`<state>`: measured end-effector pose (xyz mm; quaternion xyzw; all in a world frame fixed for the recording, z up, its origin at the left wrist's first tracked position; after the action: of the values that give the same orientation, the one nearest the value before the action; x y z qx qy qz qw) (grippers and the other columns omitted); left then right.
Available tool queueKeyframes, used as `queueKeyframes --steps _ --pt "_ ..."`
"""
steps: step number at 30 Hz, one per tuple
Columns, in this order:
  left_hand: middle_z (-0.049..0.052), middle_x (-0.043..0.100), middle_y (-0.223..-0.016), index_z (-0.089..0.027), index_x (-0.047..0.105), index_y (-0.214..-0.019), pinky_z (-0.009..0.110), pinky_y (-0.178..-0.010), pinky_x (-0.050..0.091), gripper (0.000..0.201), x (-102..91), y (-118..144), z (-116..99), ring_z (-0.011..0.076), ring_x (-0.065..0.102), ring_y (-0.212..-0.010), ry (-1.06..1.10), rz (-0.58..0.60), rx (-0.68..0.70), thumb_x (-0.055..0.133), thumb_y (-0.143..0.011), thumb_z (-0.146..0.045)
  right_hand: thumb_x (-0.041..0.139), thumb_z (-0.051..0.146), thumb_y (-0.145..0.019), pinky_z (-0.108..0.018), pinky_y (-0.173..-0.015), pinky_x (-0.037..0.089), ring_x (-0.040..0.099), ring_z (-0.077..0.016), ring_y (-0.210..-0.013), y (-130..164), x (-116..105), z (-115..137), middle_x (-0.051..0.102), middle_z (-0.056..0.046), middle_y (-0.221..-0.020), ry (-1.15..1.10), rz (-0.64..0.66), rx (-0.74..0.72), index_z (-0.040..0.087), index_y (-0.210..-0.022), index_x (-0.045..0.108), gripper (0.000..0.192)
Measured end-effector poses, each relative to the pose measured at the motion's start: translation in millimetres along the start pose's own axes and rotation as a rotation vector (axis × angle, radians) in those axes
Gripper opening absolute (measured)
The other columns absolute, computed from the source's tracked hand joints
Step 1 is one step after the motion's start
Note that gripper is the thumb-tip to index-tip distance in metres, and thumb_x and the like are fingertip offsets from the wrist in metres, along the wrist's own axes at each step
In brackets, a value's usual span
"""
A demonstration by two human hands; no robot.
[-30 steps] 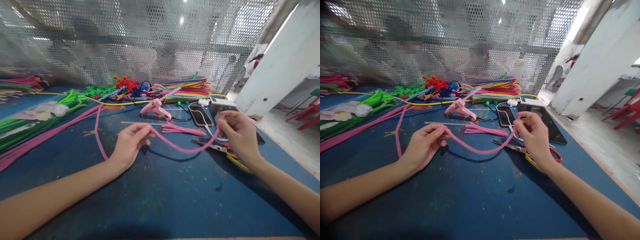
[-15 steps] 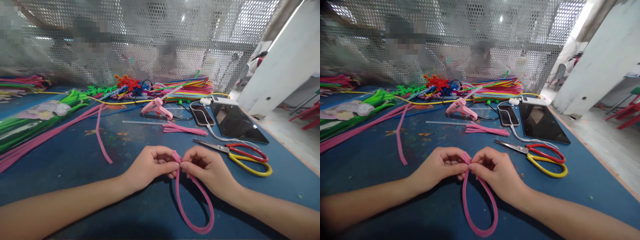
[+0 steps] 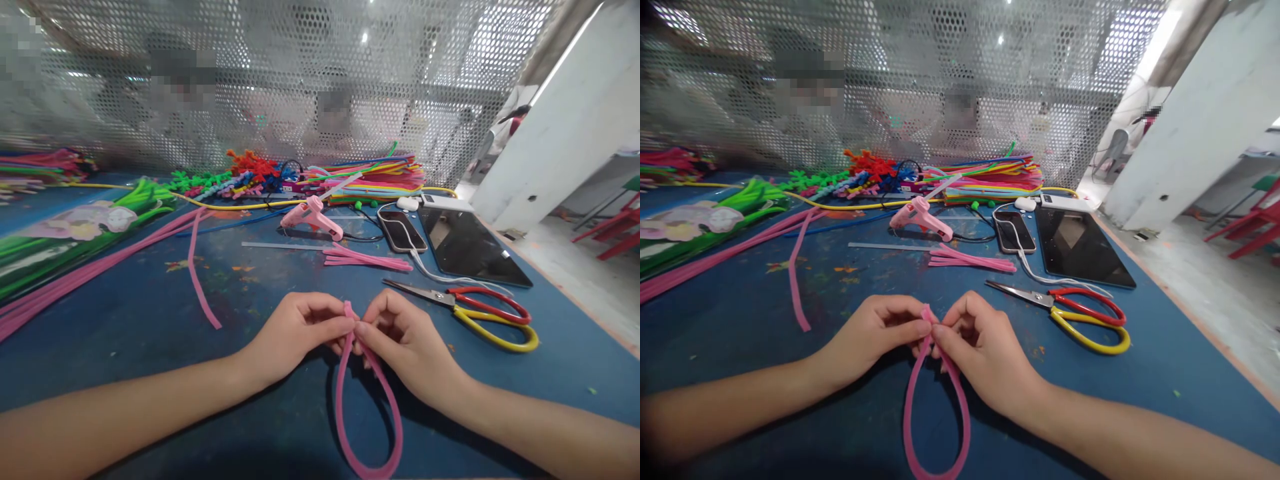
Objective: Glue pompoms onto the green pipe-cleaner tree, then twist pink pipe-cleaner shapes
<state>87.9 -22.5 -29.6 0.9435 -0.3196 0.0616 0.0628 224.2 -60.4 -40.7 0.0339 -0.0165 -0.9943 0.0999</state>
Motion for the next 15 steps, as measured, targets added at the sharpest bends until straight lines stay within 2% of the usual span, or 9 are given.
queueKeyframes --steps 2,5,8,11,15 --pt "0.001 0.066 -0.061 -0.015 0.070 -0.069 0.015 -0.058 0.048 0.008 -2.8 -0.3 -1.1 0.0084 0.058 -0.056 -0.022 -0.033 0.044 0.068 -0.075 -0.019 0.061 0.039 -0.081 -0.020 -0.052 0.046 0.057 -0.0090 -0.057 0.6 1.6 0.7 0.061 0.003 -0.068 -0.062 0.052 0.021 0.020 -0.082 0.048 0.022" --pt "-0.002 0.063 -0.061 -0.015 0.070 -0.071 0.013 -0.056 0.047 0.009 -11.7 -3.2 -3.1 0.0063 0.056 -0.055 0.022 -0.145 0.117 0.069 -0.075 -0.022 0.068 0.036 -0.075 -0.018 -0.052 0.045 0.052 -0.0069 -0.056 1.5 2.0 1.3 0.056 0.004 -0.066 -0.089 0.152 0.088 0.018 -0.087 0.053 0.026" --pt "-0.003 0.059 -0.060 -0.015 0.067 -0.071 0.012 -0.051 0.046 0.011 -25.1 -8.9 -4.2 0.0051 0.053 -0.053 0.186 -0.276 0.163 0.072 -0.073 -0.024 0.073 0.032 -0.069 -0.016 -0.051 0.042 0.046 -0.0047 -0.055 2.7 1.4 1.7 0.053 0.004 -0.064 -0.132 0.284 0.150 0.014 -0.074 0.057 0.025" --pt "-0.004 0.059 -0.063 -0.014 0.065 -0.072 0.012 -0.053 0.048 0.013 -39.8 -15.2 -2.8 0.0050 0.055 -0.055 0.357 -0.382 0.175 0.075 -0.069 -0.022 0.069 0.033 -0.074 -0.018 -0.053 0.046 0.052 -0.0070 -0.062 2.2 -2.2 2.3 0.056 0.000 -0.074 -0.261 0.348 0.163 0.014 -0.071 0.056 0.024" --pt "-0.003 0.060 -0.066 -0.015 0.062 -0.075 0.014 -0.056 0.051 0.010 -51.8 -20.2 0.3 0.0054 0.057 -0.059 0.473 -0.430 0.172 0.072 -0.073 -0.018 0.061 0.034 -0.082 -0.020 -0.054 0.051 0.063 -0.0114 -0.072 -0.3 -9.9 -1.2 0.062 -0.003 -0.086 -0.497 0.321 0.272 0.017 -0.080 0.053 0.019"
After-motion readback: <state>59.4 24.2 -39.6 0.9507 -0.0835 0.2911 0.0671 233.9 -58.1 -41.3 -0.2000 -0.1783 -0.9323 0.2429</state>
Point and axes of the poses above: each hand's wrist, its own y-axis away from the middle knuckle, its own x-axis out of the palm, z = x × y, the point moved 4 cm from there along -y, towards the middle knuckle
